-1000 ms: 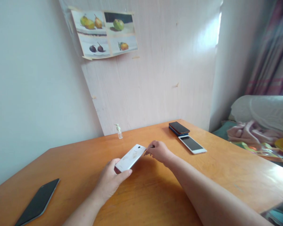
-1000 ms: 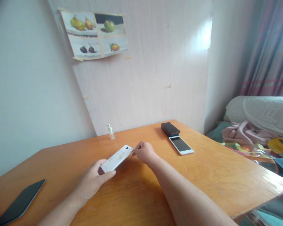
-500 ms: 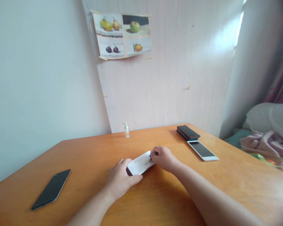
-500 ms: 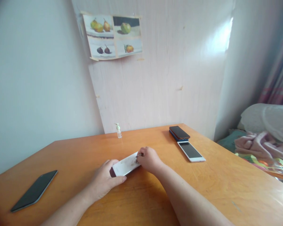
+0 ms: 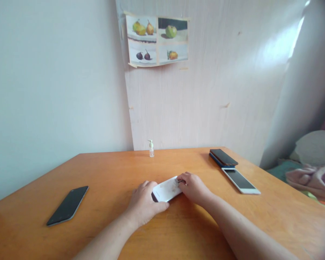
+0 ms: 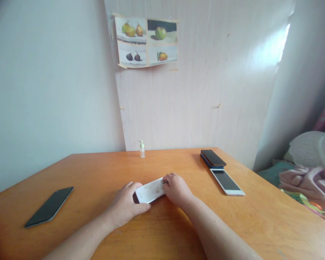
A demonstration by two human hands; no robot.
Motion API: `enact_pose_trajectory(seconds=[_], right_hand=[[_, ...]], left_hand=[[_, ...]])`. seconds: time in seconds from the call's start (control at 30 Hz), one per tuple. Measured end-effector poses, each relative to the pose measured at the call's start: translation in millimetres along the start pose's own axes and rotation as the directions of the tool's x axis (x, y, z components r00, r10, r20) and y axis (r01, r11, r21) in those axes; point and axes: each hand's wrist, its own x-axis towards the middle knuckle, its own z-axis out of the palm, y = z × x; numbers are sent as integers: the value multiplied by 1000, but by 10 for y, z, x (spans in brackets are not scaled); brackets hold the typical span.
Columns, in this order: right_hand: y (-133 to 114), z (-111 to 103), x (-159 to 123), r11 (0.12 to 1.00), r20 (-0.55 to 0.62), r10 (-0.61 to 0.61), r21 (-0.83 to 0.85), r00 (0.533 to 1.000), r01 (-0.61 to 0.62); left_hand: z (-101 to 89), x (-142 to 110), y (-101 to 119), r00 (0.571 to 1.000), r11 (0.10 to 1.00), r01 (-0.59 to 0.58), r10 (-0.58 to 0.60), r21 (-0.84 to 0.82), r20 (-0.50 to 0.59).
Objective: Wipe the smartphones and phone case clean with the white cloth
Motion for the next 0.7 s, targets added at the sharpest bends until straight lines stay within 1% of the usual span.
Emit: enact_pose_trajectory(seconds=[0.07,0.13,0.23,0.3,0.37,0.43,0.47,0.5,0.53,0.6,0.63,0.67,0.7], right_hand=[[-15,-54,-21,997,73,-21,-70,997,26],[-24,-75,-48,993,123,-1,-115,992,15],[-86,-49,-107,993,174,-7,-118,985,28],[-188,-26,-164,991,225,-77,-89,971,100],[-309,-16,-223,977,273,-199,-19,941,212],[-387,-18,-258,951,291,-306,44,906,307],[-390,-19,-259,944,290,-325,49,900,325],[-368,-18,-248,948,285,-312,32,906,317],[-322,-13,-226,959,277,-271,-6,922,284],[-195,3,-166,980,248,-137,-104,959,167],[-137,13,-139,984,231,-68,-145,970,104],[-99,22,-120,984,220,-17,-172,975,56],[-88,28,-114,983,217,9,-182,976,32]], left_hand=[[14,3,-10,1000,1000,1,-1,6,-6],[30,5,-21,1000,1000,4,-4,19,-11],[56,6,-39,999,999,15,-13,44,-29],[69,5,-45,999,998,16,-14,62,-36],[73,3,-45,999,997,18,-16,74,-28],[70,0,-38,1000,997,22,-21,77,-18],[68,-1,-35,1000,997,24,-23,77,-16],[67,-2,-32,1000,997,25,-24,77,-17],[67,-3,-30,1000,997,25,-23,78,-20],[75,-7,-29,999,997,17,-14,81,-30],[81,-8,-28,999,997,9,-6,81,-35],[89,-10,-28,999,997,3,1,82,-41],[96,-11,-26,999,996,-1,5,85,-48]])
